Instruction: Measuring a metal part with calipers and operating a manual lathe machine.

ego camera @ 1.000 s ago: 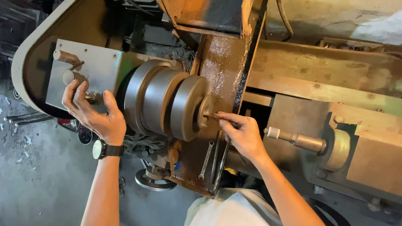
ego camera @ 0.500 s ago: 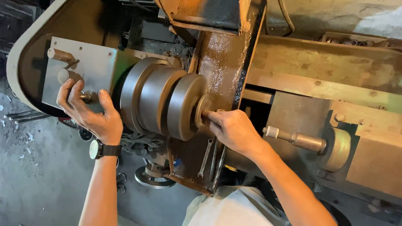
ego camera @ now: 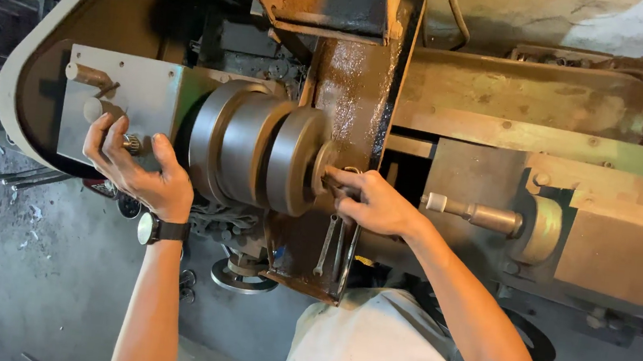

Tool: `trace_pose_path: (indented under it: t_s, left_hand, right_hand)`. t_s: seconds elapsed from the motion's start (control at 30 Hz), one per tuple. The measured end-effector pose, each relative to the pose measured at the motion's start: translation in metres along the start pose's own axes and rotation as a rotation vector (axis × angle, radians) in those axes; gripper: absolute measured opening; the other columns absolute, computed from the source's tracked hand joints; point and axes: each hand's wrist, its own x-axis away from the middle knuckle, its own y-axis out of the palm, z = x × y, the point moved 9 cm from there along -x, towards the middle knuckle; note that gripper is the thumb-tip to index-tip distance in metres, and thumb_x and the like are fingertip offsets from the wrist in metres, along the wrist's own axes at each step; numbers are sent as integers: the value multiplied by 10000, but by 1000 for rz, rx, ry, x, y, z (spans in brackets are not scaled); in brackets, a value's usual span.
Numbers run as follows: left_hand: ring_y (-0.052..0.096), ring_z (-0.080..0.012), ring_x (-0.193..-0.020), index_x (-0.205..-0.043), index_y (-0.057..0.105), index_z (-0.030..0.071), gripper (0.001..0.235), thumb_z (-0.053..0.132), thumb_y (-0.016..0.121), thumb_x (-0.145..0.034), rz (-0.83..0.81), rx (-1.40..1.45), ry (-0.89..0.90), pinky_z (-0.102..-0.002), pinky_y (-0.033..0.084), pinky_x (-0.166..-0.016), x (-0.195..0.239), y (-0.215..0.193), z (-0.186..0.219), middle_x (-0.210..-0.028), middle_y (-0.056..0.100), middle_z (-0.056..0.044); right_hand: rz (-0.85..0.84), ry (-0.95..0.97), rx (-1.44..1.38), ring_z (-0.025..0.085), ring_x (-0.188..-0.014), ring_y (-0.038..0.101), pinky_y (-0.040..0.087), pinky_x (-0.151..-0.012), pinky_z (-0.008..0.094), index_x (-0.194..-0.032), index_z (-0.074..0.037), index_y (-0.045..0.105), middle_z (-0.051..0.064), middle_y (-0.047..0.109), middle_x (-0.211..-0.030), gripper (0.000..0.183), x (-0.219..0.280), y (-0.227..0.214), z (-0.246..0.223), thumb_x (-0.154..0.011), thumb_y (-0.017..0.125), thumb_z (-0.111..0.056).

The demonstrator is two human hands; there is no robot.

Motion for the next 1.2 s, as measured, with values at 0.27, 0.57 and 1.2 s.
trace_pose_path:
  t_s: [0.27, 0.57, 1.2]
  left_hand:
    - [489, -396, -1355, -1336, 564, -1, 381, 276, 616, -1080, 5, 18, 4, -528, 424, -1127, -1, 0, 2, -1454, 493, -184]
    - [509, -385, -1355, -1315, 574, 6, 421, 363, 599, -1094, 27, 18, -10, -518, 457, -1080, 1, -1, 0, -1438, 507, -174]
    - [508, -354, -1308, -1312, 581, 25, 387, 331, 619, -1079, 20, 44, -17, -472, 500, -1059, 3, 1, -3, -1435, 487, -158]
  right_hand:
    - [-90, 85, -674, 82, -617, 423, 413, -556, 257, -1493, -9, 501, -44, 425, -726, 583, 1, 14, 24, -912, 507, 39]
    - [-86, 103, -688, 64, -644, 377, 374, -553, 243, -1302, 96, 590, -45, 401, -781, 317, 2, 15, 35, -1004, 544, -2]
    - [-84, 131, -694, 56, -600, 372, 342, -512, 239, -1311, 31, 592, -52, 404, -760, 437, -3, 14, 15, -880, 529, -7]
